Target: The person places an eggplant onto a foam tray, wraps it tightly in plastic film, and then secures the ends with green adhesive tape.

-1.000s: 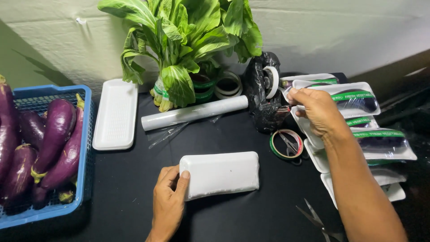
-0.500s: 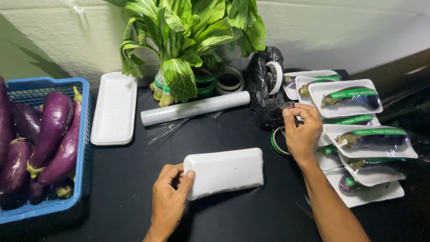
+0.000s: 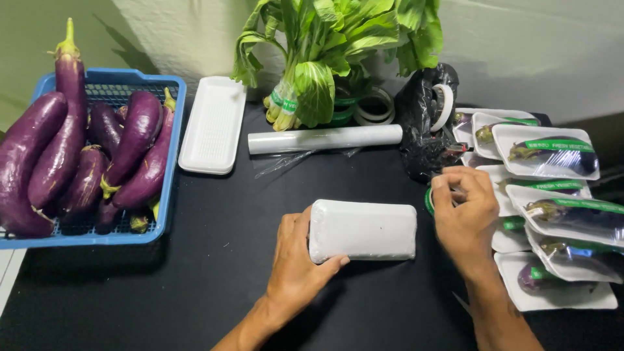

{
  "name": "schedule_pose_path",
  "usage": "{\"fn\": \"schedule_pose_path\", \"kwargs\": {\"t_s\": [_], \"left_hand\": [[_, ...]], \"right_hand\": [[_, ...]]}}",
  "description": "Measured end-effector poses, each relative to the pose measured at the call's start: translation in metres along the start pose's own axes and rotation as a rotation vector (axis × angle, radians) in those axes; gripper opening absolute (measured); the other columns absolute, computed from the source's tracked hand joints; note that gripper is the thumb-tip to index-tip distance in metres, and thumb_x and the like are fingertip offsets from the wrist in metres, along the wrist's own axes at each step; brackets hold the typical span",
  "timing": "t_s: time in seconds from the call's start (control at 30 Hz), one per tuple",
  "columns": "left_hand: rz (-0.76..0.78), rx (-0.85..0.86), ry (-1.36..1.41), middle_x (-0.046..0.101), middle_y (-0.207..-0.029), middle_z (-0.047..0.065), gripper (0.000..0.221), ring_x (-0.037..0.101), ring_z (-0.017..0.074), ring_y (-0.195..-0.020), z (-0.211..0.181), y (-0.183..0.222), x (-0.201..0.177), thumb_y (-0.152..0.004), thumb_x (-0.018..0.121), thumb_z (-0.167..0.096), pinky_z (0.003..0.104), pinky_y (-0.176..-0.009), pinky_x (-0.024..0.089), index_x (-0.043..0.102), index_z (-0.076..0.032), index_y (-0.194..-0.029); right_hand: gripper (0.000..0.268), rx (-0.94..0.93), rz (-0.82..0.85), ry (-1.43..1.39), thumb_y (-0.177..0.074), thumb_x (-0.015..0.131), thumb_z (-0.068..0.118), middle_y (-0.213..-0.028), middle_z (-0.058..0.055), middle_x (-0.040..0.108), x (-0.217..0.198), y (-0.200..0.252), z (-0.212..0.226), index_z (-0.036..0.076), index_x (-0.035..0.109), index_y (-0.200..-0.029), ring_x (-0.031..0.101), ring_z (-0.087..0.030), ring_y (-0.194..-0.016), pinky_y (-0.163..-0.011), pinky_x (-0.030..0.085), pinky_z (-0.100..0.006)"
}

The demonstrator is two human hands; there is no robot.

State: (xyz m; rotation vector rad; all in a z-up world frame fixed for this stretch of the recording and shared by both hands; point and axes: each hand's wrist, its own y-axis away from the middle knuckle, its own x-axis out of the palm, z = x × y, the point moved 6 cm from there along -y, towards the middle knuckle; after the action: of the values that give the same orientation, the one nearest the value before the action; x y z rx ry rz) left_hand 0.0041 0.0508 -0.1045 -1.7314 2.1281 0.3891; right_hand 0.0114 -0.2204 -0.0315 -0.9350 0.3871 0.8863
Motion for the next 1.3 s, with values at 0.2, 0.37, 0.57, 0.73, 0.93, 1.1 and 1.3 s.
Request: {"fn": "schedule_pose_path", "kwargs": {"t_s": [0.2,0.37,0.57,0.73,0.93,1.1,1.3], "left_hand": [[-0.072,0.141,-0.084,0.059,-0.106,0.008,0.083,0.051,0.0274,-0.1,-0.024,0.011,0.002,-0.071,0.077,-0.027,0.04,-0.086,0.046,0.045,-0.008,-0.146],[-0.202,0.287,-0.101,0.061,-0.098,0.009,0.061,0.052,0.0275,-0.088,-0.038,0.02,0.004,-0.086,0.066,-0.031,0.039,-0.082,0.045,0.051,-0.001,-0.137],[-0.17,0.223,-0.058,0.061,-0.094,0.004,0.05,0.051,0.0234,-0.083,-0.032,0.017,0.017,-0.084,0.065,-0.035,0.037,-0.076,0.046,0.058,-0.006,-0.123],[-0.126,0.09,-0.024,0.056,-0.094,0.004,0.056,0.052,0.023,-0.088,-0.009,0.015,0.033,-0.074,0.081,-0.031,0.037,-0.076,0.049,0.059,-0.012,-0.122],[-0.044,-0.06,0.009,0.056,-0.109,0.003,0.061,0.056,0.0198,-0.101,0.006,0.012,0.047,-0.07,0.078,-0.031,0.036,-0.087,0.051,0.056,-0.011,-0.124],[-0.071,-0.045,0.049,0.065,-0.115,0.002,0.088,0.059,0.0171,-0.098,0.005,0.013,0.048,-0.071,0.083,-0.033,0.034,-0.092,0.052,0.044,-0.011,-0.147],[-0.058,0.058,-0.05,0.062,-0.107,0.005,0.101,0.056,0.0223,-0.098,-0.001,0.013,0.05,-0.074,0.082,-0.034,0.037,-0.087,0.055,0.031,-0.007,-0.158]], "right_hand": [[0.016,-0.169,0.664,-0.176,-0.09,0.07,0.026,-0.114,-0.004,0.066,0.042,0.033,0.109,0.014,0.067,-0.08,0.063,-0.022,-0.105,-0.095,0.045,-0.038],[0.025,-0.256,0.638,0.232,-0.087,0.071,0.032,-0.102,-0.002,0.061,0.068,0.036,0.12,0.012,0.063,-0.073,0.058,-0.029,-0.087,-0.069,0.049,-0.048],[0.022,-0.054,0.805,0.254,-0.086,0.062,0.032,-0.102,-0.001,0.061,0.079,0.036,0.096,0.013,0.064,-0.074,0.059,-0.026,-0.088,-0.074,0.05,-0.045],[0.025,-0.053,0.722,0.227,-0.083,0.074,0.032,-0.089,-0.001,0.058,0.079,0.033,0.079,0.016,0.055,-0.087,0.059,-0.025,-0.078,-0.066,0.048,-0.043],[0.049,0.132,0.899,0.169,-0.077,0.078,0.042,-0.12,0.005,0.065,0.076,0.03,0.045,0.028,0.063,-0.122,0.057,-0.023,-0.109,-0.09,0.047,-0.043],[0.035,0.205,0.866,-0.183,-0.083,0.071,0.023,-0.119,0.003,0.072,0.064,0.024,0.016,0.019,0.072,-0.118,0.069,-0.013,-0.109,-0.093,0.05,-0.03],[0.012,0.253,0.861,-0.313,-0.091,0.072,0.024,-0.102,0.004,0.073,0.055,0.021,0.028,0.015,0.077,-0.086,0.063,-0.007,-0.082,-0.074,0.048,-0.023]]}}
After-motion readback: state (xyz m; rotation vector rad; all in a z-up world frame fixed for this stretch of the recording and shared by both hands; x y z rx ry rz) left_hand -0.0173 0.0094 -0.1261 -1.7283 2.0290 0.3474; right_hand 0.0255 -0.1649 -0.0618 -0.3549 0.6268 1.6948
